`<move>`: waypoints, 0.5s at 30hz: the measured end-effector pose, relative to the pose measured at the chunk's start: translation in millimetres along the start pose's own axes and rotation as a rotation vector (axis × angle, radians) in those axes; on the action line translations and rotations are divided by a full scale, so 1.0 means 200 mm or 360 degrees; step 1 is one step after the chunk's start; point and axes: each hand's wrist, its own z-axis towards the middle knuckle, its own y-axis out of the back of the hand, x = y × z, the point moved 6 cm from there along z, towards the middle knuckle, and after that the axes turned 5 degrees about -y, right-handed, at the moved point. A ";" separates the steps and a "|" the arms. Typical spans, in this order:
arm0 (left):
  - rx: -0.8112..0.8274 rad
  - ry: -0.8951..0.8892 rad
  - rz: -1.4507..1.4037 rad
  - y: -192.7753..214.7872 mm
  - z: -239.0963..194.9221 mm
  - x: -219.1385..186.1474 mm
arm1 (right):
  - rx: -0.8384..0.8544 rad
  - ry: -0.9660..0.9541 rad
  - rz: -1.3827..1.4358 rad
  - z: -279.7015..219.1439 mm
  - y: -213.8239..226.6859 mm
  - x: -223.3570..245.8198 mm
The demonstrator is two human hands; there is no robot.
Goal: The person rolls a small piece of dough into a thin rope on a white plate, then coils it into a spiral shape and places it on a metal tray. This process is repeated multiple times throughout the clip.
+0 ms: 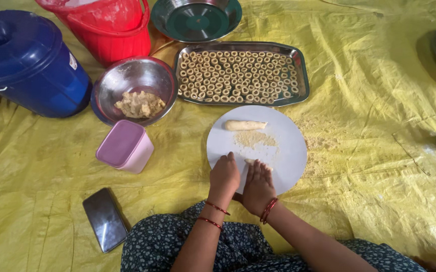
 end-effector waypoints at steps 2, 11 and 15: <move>-0.0004 -0.0002 -0.0009 0.00 0.00 0.00 | -0.0032 0.0003 0.0011 0.01 0.00 0.00; 0.0057 -0.0204 0.0162 0.00 0.00 -0.03 | -0.0495 -0.0087 0.0250 0.16 0.00 -0.12; 0.0198 -0.0343 0.0210 0.04 -0.04 -0.07 | -0.0463 0.0060 0.0284 0.09 0.00 -0.14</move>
